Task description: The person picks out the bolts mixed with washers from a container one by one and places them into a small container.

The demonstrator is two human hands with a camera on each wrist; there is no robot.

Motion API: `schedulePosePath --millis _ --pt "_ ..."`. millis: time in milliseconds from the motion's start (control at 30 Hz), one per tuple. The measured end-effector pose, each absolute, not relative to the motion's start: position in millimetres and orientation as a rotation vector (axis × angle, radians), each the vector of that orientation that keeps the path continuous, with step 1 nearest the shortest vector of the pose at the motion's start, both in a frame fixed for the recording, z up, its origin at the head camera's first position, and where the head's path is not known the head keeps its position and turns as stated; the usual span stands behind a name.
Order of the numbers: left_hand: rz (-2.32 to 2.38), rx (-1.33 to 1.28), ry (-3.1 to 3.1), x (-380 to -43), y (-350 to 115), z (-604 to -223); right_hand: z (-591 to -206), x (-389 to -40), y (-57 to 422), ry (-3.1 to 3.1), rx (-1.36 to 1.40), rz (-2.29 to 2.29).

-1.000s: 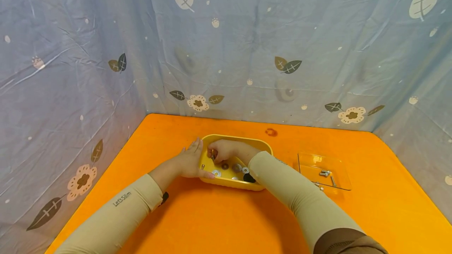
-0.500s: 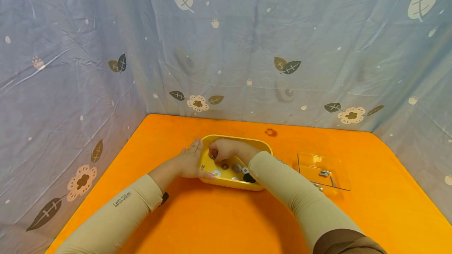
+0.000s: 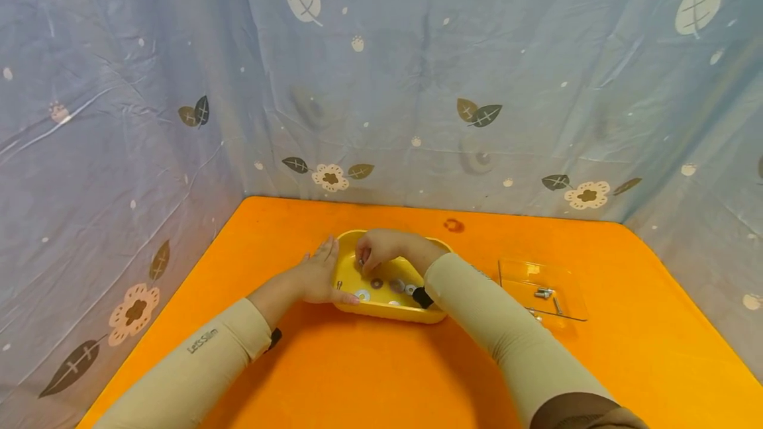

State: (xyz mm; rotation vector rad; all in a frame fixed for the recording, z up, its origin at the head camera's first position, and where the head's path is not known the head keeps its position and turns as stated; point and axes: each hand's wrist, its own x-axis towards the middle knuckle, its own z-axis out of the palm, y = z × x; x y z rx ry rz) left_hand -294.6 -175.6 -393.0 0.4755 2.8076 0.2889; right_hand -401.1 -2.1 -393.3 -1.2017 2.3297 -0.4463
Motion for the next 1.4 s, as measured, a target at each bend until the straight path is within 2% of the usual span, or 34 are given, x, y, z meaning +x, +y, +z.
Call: schedulePosePath --millis 633,1167,1400 --pt "0.291 0.46 2.837 -293 -175 -397 -335 -393 43 2.298 -1.135 -0.768" --pt "0.301 0.479 2.825 -290 -174 -396 -309 -385 121 2.339 -1.114 -0.929" --pt "0.321 0.478 2.827 -289 -174 -394 -309 -378 164 2.392 -0.957 -0.995"
